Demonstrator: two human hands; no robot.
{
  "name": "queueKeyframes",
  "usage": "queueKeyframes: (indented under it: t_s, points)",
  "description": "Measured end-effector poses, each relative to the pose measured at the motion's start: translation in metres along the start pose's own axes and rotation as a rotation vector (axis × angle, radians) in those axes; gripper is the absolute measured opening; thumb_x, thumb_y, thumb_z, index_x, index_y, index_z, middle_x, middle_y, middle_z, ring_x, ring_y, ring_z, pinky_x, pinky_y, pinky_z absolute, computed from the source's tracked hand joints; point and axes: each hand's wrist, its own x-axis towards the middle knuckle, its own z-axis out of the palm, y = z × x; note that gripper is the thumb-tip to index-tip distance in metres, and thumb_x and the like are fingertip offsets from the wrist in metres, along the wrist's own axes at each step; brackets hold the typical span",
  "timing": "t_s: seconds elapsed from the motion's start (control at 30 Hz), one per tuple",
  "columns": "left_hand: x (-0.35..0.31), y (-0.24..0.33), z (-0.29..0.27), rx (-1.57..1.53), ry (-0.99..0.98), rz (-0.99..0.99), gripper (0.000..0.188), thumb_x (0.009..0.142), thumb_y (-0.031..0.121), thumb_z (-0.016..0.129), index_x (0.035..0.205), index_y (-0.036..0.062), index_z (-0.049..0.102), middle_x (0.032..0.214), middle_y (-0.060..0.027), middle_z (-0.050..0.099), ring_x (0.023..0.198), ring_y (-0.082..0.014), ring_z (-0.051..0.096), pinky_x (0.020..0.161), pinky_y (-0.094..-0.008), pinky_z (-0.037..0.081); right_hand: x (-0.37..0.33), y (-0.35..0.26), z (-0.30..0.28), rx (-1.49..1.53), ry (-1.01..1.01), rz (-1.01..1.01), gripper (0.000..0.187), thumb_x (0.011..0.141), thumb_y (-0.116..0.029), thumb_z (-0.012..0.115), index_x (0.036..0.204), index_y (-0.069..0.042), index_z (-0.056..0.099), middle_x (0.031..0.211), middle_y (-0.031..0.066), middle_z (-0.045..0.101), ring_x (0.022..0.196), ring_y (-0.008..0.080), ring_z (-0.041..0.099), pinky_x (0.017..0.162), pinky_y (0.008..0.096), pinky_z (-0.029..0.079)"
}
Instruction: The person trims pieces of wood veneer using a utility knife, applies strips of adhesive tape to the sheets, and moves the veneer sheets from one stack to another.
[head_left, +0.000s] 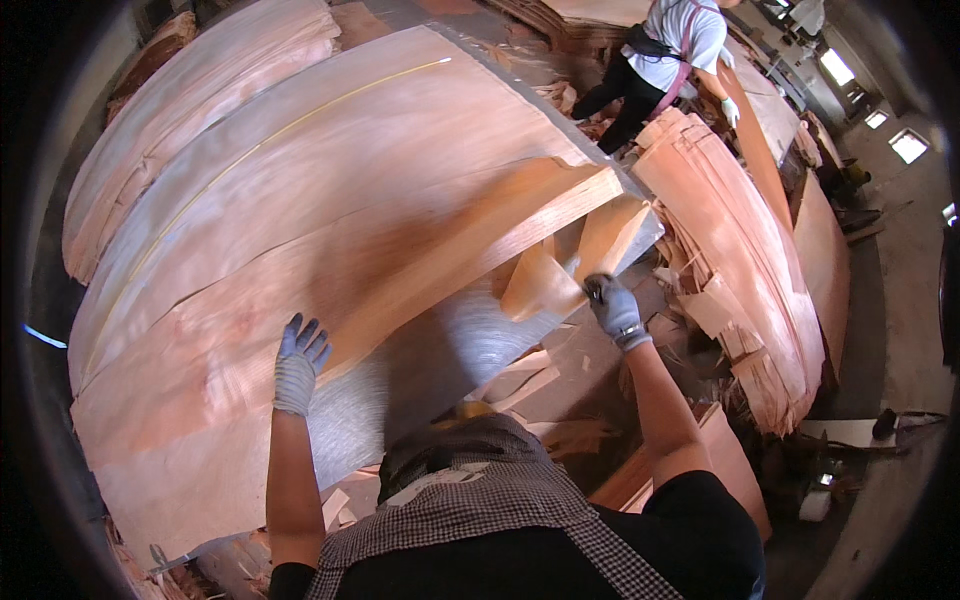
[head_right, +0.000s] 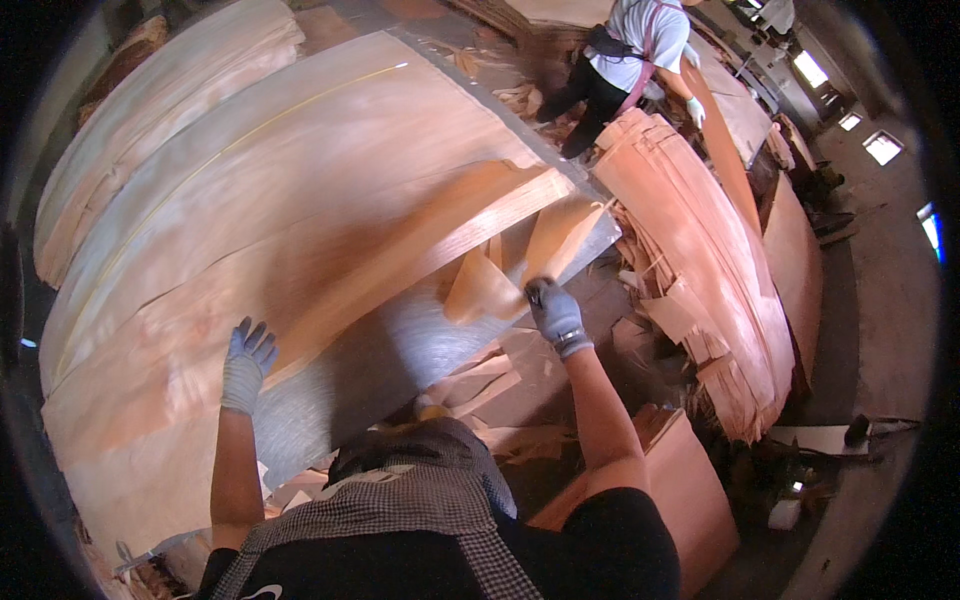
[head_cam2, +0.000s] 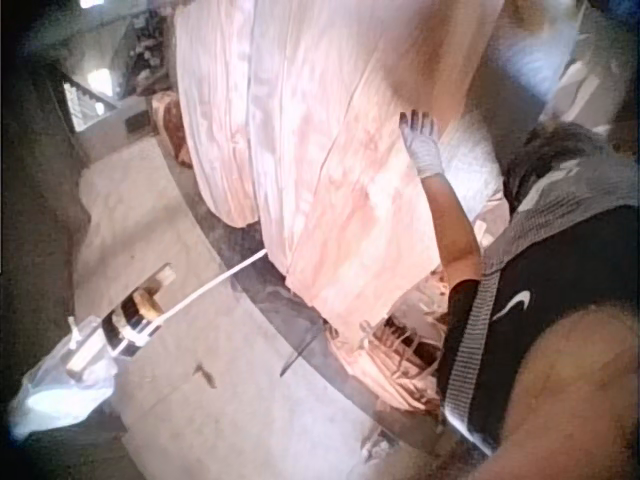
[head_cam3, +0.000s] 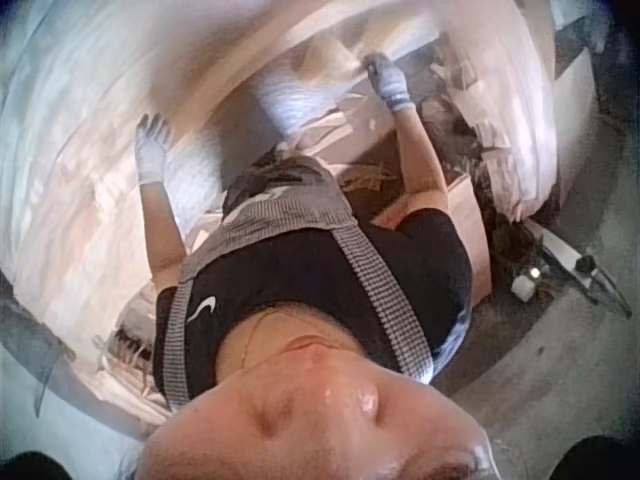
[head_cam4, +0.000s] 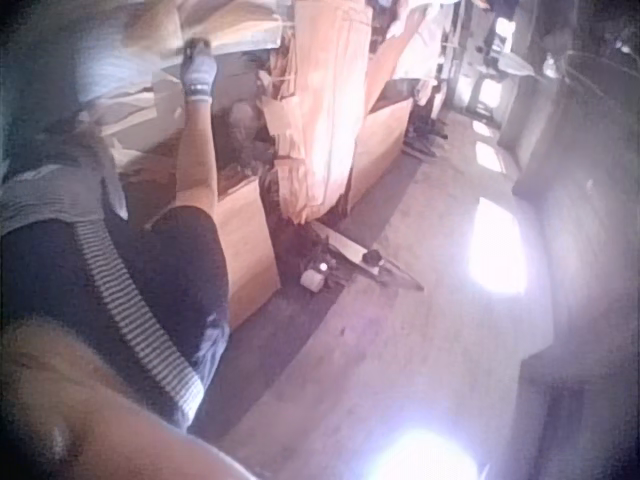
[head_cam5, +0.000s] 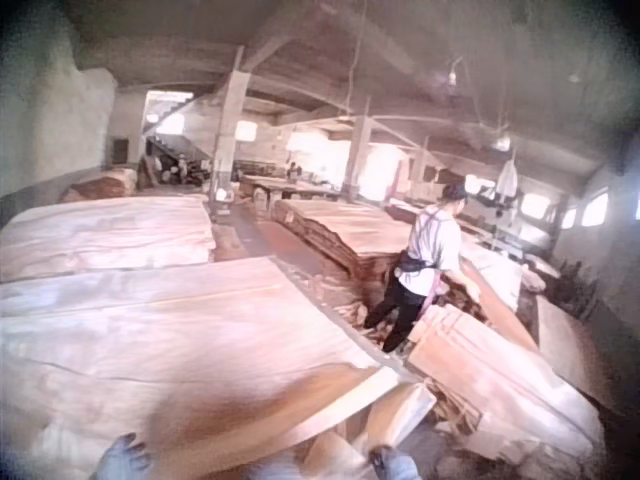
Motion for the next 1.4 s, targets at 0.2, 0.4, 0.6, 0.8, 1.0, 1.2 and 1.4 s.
queueKeyframes:
  t_s: [0.2, 0.4, 0.6, 0.8, 1.0, 1.2, 1.4]
  points:
    - [0.024, -0.045, 0.074, 0.247, -0.247, 0.135, 0.038, 0.097, 0.024, 0.056, 0.131, 0.0067, 0.055, 0.12, -0.0117, 0.061, 0.108, -0.0222, 0.06, 0.095, -0.0363, 0.049, -0.053, 0.066, 0.0, 0.379, -0.089, 0.477, 0.023, 0.088, -0.019, 0.057, 0.106, -0.008, 0.062, 0.091, 0.0193, 0.068, 0.088, 0.0379, 0.065, 0.078, 0.0419, 0.052]
    - [0.032, -0.071, 0.152, 0.791, -0.298, 0.384, 0.032, 0.098, 0.015, 0.051, 0.127, 0.0014, 0.057, 0.12, -0.0113, 0.063, 0.109, -0.0187, 0.061, 0.096, -0.0307, 0.048, -0.034, 0.145, -0.075, -0.487, 0.032, 0.247, 0.014, 0.087, -0.018, 0.055, 0.096, -0.009, 0.062, 0.091, 0.0192, 0.067, 0.086, 0.0382, 0.065, 0.076, 0.0483, 0.052]
    - [0.093, -0.104, 0.283, 1.289, -0.3, 0.706, 0.037, 0.092, 0.018, 0.054, 0.125, 0.0015, 0.057, 0.123, -0.0193, 0.06, 0.111, -0.0323, 0.059, 0.096, -0.0389, 0.046, 0.002, 0.205, -0.114, -0.552, 0.08, 0.206, 0.018, 0.088, -0.023, 0.058, 0.1, -0.01, 0.06, 0.091, 0.0166, 0.064, 0.083, 0.0367, 0.063, 0.068, 0.048, 0.051]
    - [0.206, -0.216, 0.508, 1.535, -0.564, 0.776, 0.05, 0.088, 0.026, 0.056, 0.132, 0.0021, 0.05, 0.135, -0.0201, 0.051, 0.126, -0.0375, 0.047, 0.107, -0.0454, 0.036, 0.016, 0.228, -0.139, -0.348, 0.02, 0.163, 0.029, 0.075, -0.006, 0.067, 0.103, -0.011, 0.063, 0.102, 0.0142, 0.062, 0.089, 0.0366, 0.059, 0.075, 0.0448, 0.05]
    - [0.301, -0.303, 0.592, 1.856, -0.551, 0.849, 0.051, 0.087, 0.029, 0.056, 0.133, 0.0076, 0.051, 0.144, -0.0111, 0.044, 0.13, -0.0314, 0.041, 0.106, -0.0484, 0.036, 0.022, 0.282, -0.135, -0.356, 0.024, 0.003, 0.025, 0.075, -0.008, 0.064, 0.099, -0.015, 0.066, 0.096, 0.0096, 0.061, 0.093, 0.0324, 0.058, 0.072, 0.0419, 0.05]
    - [0.31, -0.315, 0.578, 1.888, -0.529, 0.92, 0.049, 0.088, 0.031, 0.056, 0.132, 0.011, 0.053, 0.146, -0.005, 0.042, 0.129, -0.0261, 0.042, 0.102, -0.0483, 0.037, -0.033, 0.442, -0.121, -0.669, -0.196, 0.581, 0.015, 0.08, -0.011, 0.059, 0.093, -0.01, 0.068, 0.095, 0.0145, 0.064, 0.089, 0.0328, 0.063, 0.071, 0.0422, 0.054]
    - [0.307, -0.279, 0.6, 1.492, -0.704, 0.747, 0.042, 0.091, 0.024, 0.054, 0.13, 0.0087, 0.055, 0.129, -0.0117, 0.057, 0.113, -0.0318, 0.055, 0.096, -0.0454, 0.044, -0.137, 0.475, -0.059, -0.372, -0.597, 0.443, 0.015, 0.081, -0.015, 0.059, 0.089, -0.009, 0.071, 0.083, 0.0188, 0.068, 0.084, 0.0341, 0.067, 0.076, 0.0435, 0.054]
